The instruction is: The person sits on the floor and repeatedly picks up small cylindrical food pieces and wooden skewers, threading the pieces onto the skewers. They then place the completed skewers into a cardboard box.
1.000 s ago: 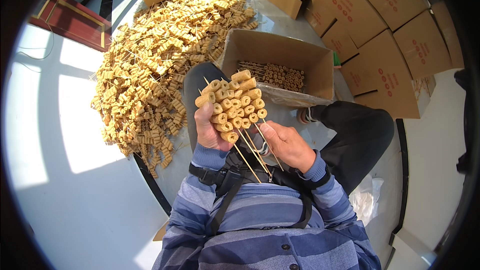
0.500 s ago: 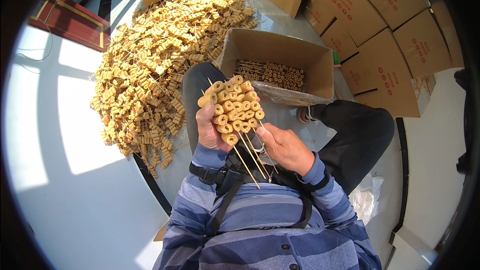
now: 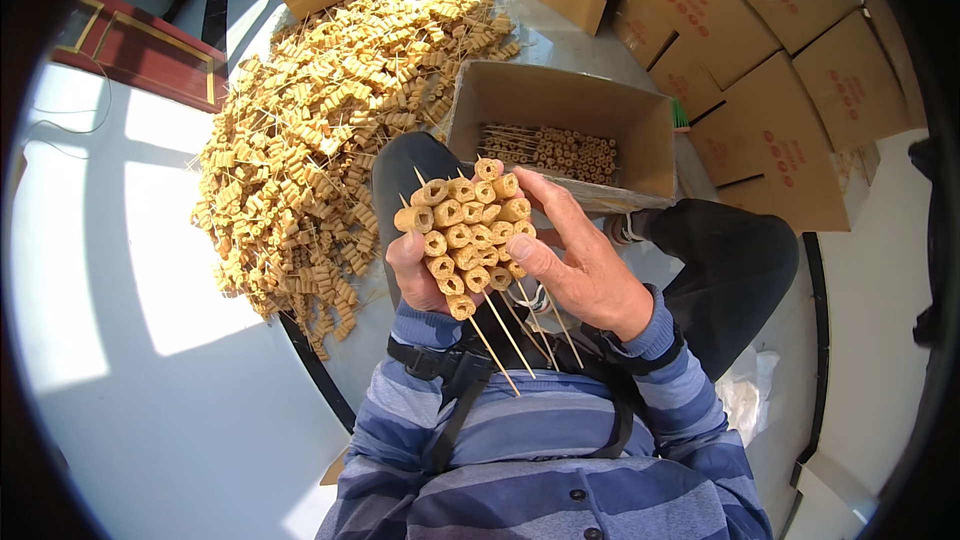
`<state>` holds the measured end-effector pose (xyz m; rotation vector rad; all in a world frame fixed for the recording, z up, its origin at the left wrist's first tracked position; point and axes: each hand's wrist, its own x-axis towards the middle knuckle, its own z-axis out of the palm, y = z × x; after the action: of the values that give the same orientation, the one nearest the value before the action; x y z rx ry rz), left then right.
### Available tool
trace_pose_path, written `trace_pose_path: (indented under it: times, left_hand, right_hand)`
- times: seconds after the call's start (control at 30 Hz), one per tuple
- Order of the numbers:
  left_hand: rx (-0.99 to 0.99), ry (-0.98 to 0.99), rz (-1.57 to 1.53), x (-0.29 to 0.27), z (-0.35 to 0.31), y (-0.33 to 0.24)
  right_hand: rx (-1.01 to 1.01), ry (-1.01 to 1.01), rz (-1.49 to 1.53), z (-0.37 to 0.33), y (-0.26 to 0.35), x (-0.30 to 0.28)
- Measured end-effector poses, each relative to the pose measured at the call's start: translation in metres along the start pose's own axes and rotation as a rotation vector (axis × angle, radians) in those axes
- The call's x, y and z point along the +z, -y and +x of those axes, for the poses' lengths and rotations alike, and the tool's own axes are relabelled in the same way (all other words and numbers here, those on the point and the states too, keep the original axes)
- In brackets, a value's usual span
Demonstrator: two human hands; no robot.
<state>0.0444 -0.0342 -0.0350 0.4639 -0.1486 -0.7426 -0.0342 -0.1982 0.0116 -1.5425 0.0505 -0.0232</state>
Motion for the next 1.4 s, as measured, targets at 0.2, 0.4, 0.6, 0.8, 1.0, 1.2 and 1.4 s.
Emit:
trace_pose_path:
  times: [0.2,0.4,0.6,0.8,1.0,1.2,1.4]
  left_hand:
    - [0.037,-0.060,-0.005,0.004,0.001,0.000]
    - [-0.006,-0.024,0.102,0.006,0.002,-0.004]
    - [0.055,-0.102,0.272,0.007,-0.002,-0.010]
    - [0.162,-0.169,0.387,-0.008,-0.001,-0.006]
    - [0.169,-0.272,0.392,-0.015,0.015,-0.004]
    - [0.222,-0.341,0.430,-0.011,0.049,0.006]
    - [0.169,-0.318,0.421,-0.026,0.081,0.007]
  right_hand:
    - [-0.054,0.046,-0.327,0.002,0.000,0.000]
    - [-0.043,-0.042,-0.440,0.003,0.009,0.015]
    - [0.089,-0.072,-0.351,0.021,0.009,0.034]
    - [0.070,-0.019,-0.471,0.035,0.012,0.030]
    - [0.065,-0.026,-0.392,0.052,0.005,0.021]
    - [0.171,0.006,-0.293,0.084,-0.013,-0.001]
    - [0.192,0.039,-0.271,0.114,-0.025,-0.018]
